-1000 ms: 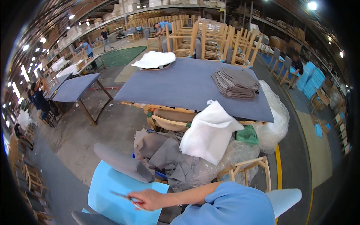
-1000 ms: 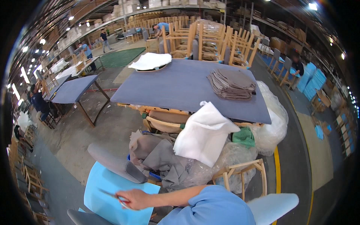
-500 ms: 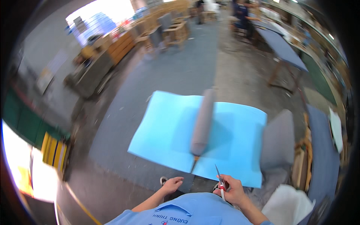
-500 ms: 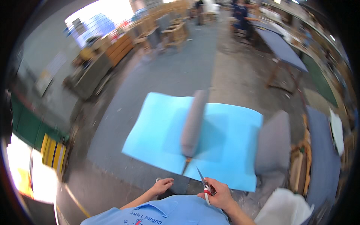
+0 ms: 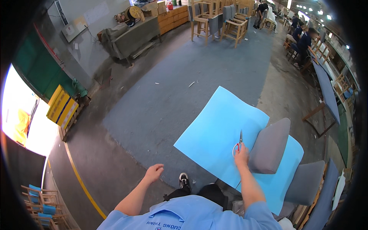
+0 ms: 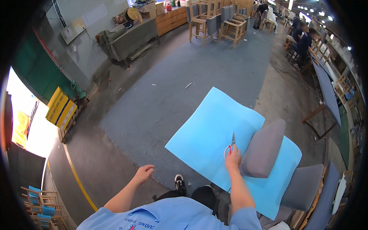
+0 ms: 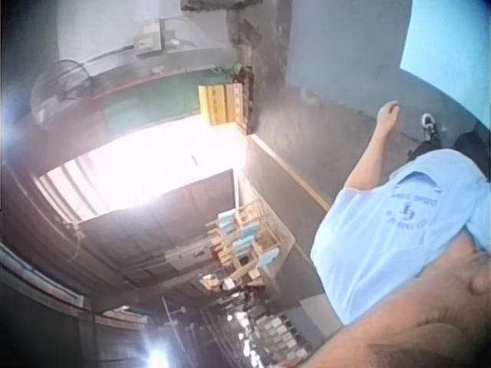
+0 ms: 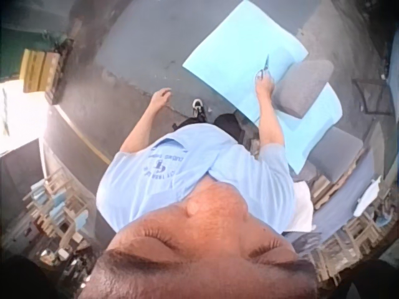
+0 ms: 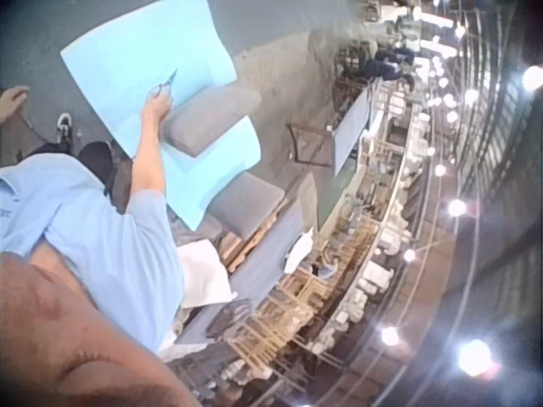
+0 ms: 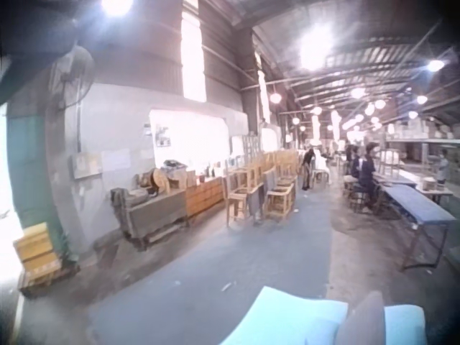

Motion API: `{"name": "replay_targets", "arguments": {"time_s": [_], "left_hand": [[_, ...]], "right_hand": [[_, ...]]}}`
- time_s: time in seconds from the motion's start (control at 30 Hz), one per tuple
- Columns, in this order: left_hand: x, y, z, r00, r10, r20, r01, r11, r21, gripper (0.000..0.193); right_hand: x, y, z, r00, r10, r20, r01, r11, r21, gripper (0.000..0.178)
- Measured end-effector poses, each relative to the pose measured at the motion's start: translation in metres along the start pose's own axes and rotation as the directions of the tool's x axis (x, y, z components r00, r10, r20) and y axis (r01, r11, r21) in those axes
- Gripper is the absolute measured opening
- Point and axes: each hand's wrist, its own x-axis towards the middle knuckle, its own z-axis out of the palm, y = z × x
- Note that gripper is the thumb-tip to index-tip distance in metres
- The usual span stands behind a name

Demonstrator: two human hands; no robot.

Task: The person handles a roll of white foam and a sheet of blue foam in a workshop. They use scissors to cut the blue foam into specific shapes, trimming the edges and corners to fit a chair frame. The person repeatedly cuts and adjusts the foam pieces throughout the clip.

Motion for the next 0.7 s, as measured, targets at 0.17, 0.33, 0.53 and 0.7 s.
{"name": "replay_targets", "arguments": {"time_s": [0.17, 0.33, 0.53, 0.7], "left_hand": [[0.080, 0.045, 0.014, 0.987, 0.163, 0.014, -0.162, 0.986, -0.027, 0.043], [0.164, 0.089, 0.022, 0.996, 0.088, -0.024, -0.088, 0.996, 0.022, 0.070], [0.223, 0.091, 0.040, 0.970, -0.062, 0.234, 0.064, 0.998, -0.002, 0.090], [0.233, 0.070, 0.048, 0.955, 0.003, 0.296, 0.028, 0.995, -0.100, 0.086]], "right_hand": [[0.016, 0.005, 0.008, 0.998, -0.049, 0.035, 0.054, 0.985, -0.166, 0.063], [0.013, -0.061, 0.023, 0.834, -0.509, 0.215, 0.536, 0.839, -0.096, 0.086], [0.041, -0.137, 0.067, 0.552, -0.669, 0.497, 0.797, 0.599, -0.078, 0.108], [0.050, -0.147, 0.118, 0.418, -0.686, 0.595, 0.867, 0.497, -0.035, 0.104]]}}
